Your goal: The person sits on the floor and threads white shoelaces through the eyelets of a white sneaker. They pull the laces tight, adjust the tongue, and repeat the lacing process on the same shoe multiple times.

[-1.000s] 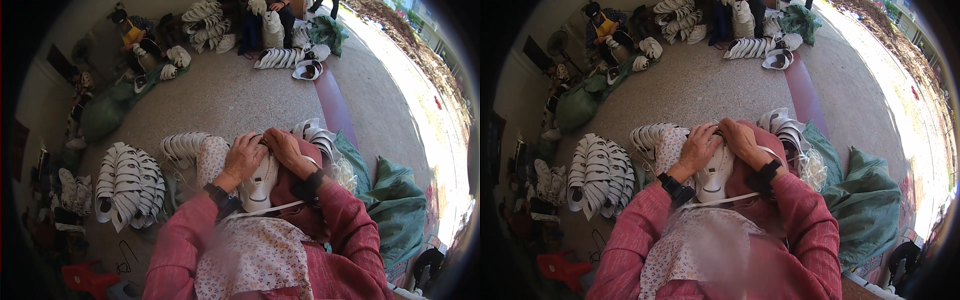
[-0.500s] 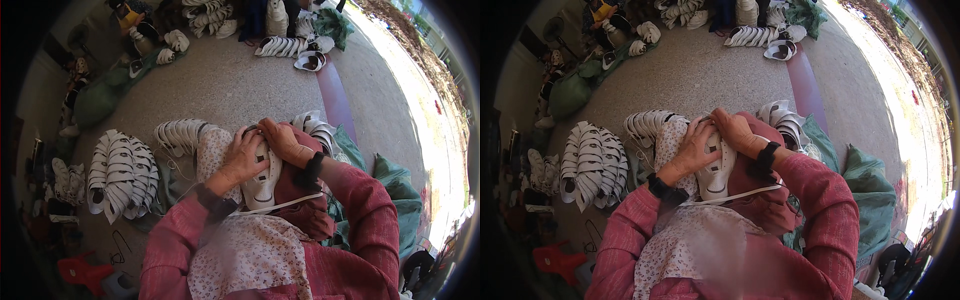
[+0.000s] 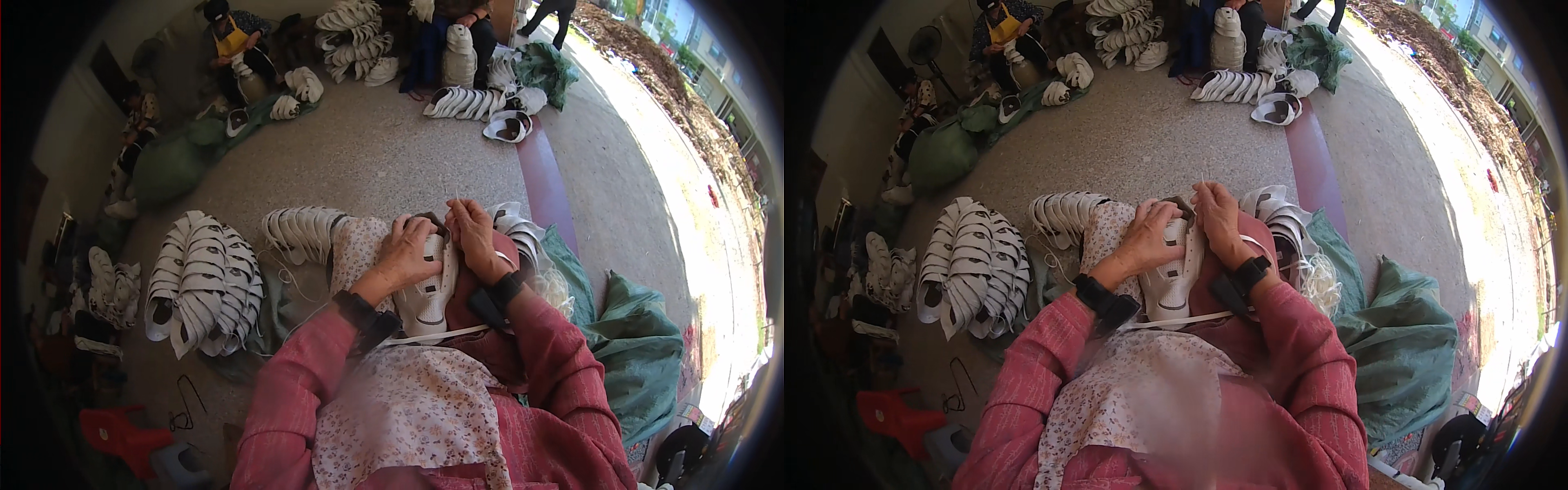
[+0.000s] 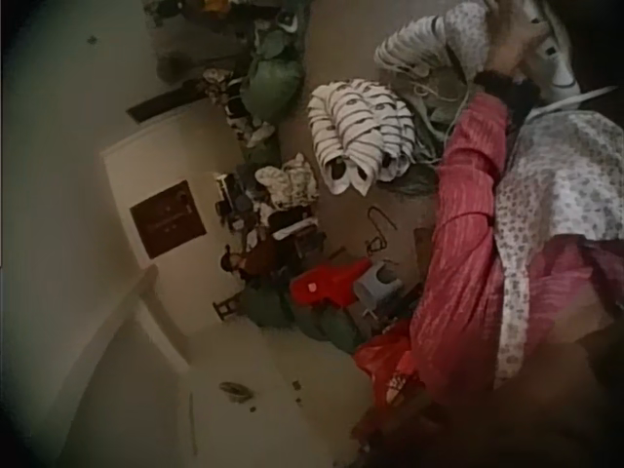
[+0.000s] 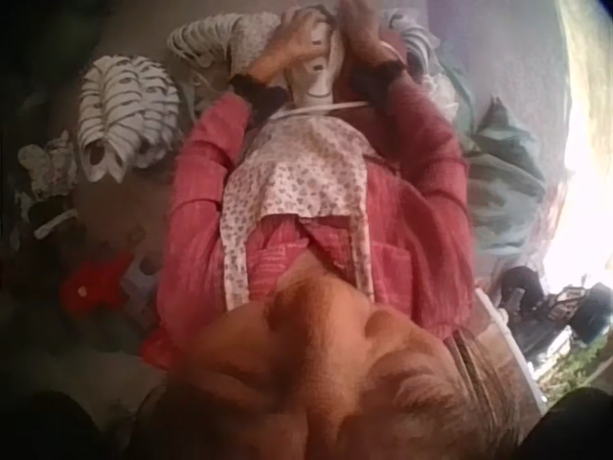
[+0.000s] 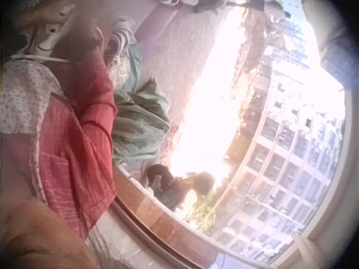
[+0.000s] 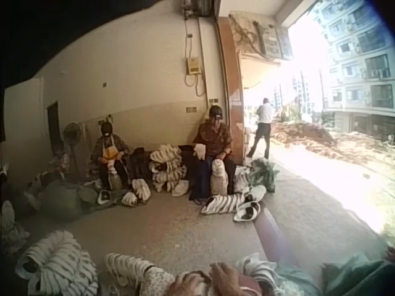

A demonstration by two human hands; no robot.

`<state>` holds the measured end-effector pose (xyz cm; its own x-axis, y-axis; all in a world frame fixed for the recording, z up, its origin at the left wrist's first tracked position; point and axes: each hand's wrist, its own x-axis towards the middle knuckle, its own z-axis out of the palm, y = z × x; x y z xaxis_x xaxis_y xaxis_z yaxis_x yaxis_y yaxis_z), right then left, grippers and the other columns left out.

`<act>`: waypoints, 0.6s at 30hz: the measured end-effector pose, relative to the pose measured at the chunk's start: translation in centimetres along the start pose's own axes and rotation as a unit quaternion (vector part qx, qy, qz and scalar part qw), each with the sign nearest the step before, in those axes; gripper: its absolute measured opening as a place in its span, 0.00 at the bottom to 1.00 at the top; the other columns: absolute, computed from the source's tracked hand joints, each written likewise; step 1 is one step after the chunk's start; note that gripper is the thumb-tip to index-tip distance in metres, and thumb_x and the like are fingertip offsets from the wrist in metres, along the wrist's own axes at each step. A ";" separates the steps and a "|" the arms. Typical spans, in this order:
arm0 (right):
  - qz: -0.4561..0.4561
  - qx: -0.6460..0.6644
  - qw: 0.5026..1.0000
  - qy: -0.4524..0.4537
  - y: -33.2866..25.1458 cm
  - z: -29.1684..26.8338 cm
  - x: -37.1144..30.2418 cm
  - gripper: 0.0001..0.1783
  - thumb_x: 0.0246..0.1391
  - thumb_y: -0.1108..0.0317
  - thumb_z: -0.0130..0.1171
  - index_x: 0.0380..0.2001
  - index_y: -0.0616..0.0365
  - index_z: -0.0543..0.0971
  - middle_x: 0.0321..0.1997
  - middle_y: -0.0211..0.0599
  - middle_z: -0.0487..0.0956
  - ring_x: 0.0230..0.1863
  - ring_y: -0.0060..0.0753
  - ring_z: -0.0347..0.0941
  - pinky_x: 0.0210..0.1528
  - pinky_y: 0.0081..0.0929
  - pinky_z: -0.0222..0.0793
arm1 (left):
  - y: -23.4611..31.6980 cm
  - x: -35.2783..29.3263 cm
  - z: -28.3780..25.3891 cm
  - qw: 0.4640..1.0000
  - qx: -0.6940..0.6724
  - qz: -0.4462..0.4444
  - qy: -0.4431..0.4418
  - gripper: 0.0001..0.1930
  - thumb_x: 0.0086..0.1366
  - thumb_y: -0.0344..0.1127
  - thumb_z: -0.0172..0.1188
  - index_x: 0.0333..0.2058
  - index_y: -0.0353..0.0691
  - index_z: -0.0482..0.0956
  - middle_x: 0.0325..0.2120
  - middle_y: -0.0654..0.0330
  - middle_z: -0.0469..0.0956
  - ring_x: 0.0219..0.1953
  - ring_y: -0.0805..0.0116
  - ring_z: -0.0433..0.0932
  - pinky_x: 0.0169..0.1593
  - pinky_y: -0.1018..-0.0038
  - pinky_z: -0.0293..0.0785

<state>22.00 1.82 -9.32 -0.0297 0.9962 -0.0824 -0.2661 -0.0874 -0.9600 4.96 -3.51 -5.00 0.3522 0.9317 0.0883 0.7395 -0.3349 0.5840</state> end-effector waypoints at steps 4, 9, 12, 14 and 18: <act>0.014 0.185 0.983 0.011 -0.9 -0.9 -3.6 0.12 0.65 0.64 0.56 0.46 0.60 0.77 0.26 0.26 0.77 0.17 0.12 0.65 0.17 0.12 0.56 | 0.2 0.0 -0.3 1.000 0.005 -0.007 -0.016 0.33 0.46 0.44 0.68 0.52 0.44 0.70 0.55 0.54 0.70 0.66 0.42 0.54 0.67 0.54 0.58; 0.057 -0.067 0.993 -0.079 -4.4 -2.1 -9.3 0.10 0.63 0.66 0.59 0.43 0.61 0.80 0.27 0.26 0.79 0.20 0.13 0.68 0.22 0.12 0.62 | 0.7 0.0 -0.5 1.000 0.012 -0.012 -0.023 0.33 0.45 0.45 0.68 0.51 0.44 0.69 0.56 0.54 0.69 0.67 0.43 0.54 0.66 0.53 0.58; -0.013 -0.217 0.964 -0.152 -3.8 -3.7 -10.9 0.08 0.60 0.69 0.61 0.38 0.62 0.82 0.28 0.26 0.79 0.25 0.18 0.73 0.28 0.16 0.68 | 0.6 0.2 -0.3 0.999 0.029 0.000 -0.032 0.33 0.45 0.45 0.68 0.51 0.43 0.69 0.56 0.54 0.68 0.66 0.45 0.54 0.66 0.54 0.59; -0.084 -0.282 0.937 -0.187 -3.5 -3.8 -11.5 0.07 0.58 0.70 0.62 0.37 0.62 0.83 0.29 0.28 0.79 0.29 0.23 0.76 0.33 0.20 0.71 | 0.7 0.4 -0.3 0.998 0.042 0.005 -0.044 0.33 0.44 0.45 0.68 0.50 0.43 0.69 0.56 0.54 0.68 0.66 0.46 0.55 0.66 0.54 0.59; -0.147 -0.343 0.903 -0.211 -3.9 -3.0 -12.0 0.07 0.55 0.72 0.63 0.36 0.62 0.83 0.32 0.35 0.79 0.34 0.32 0.78 0.39 0.26 0.73 | 1.0 0.7 -0.4 0.997 0.053 -0.023 -0.050 0.33 0.44 0.44 0.68 0.49 0.42 0.69 0.54 0.54 0.69 0.65 0.48 0.56 0.65 0.56 0.60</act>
<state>26.30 -9.72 -5.37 -0.4581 0.8716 0.1744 0.3330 0.3501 -0.8755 5.73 -3.11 -3.98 0.3684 0.9294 -0.0207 0.8108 -0.3103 0.4962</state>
